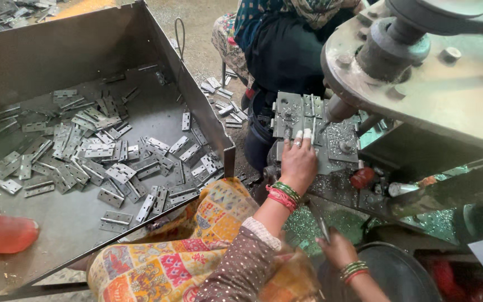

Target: The person repeatedly picks small metal brackets from a metal bin, places them into a press machine, and operates the lever to punch holes. The processed parts are dropped back into the bin. The task is performed continuously throughout the clip.

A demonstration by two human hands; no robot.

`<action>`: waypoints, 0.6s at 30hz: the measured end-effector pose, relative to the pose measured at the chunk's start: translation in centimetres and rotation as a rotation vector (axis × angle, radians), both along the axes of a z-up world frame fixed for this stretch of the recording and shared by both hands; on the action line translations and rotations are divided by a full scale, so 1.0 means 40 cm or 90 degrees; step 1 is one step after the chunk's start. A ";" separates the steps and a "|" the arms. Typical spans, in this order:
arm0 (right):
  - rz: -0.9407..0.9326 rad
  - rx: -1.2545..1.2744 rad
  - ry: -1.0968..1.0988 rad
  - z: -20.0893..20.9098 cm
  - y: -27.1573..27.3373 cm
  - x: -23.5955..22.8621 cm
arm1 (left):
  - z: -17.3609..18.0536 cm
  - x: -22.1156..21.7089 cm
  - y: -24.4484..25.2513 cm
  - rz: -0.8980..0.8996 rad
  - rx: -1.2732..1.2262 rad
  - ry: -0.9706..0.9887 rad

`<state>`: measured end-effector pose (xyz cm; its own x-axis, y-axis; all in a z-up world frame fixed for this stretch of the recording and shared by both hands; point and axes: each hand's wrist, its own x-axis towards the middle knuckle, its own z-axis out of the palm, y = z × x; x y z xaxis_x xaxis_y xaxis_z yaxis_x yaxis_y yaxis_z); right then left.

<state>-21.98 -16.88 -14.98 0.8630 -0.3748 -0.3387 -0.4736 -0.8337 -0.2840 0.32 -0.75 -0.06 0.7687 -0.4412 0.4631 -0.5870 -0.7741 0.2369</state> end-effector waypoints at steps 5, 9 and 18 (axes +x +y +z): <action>0.036 0.002 0.066 0.075 -0.053 0.022 | 0.006 0.057 -0.033 0.001 0.039 0.099; -0.001 0.003 -0.006 -0.010 0.020 -0.015 | -0.003 0.083 -0.049 0.006 -0.016 0.036; 0.041 -0.053 0.073 0.177 -0.016 0.048 | 0.046 0.015 0.016 -0.042 0.035 0.045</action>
<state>-20.04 -17.51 -7.89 0.8440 -0.3504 -0.4062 -0.4430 -0.8822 -0.1596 0.91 -0.13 1.80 0.7671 -0.5151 0.3825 -0.6204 -0.7474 0.2377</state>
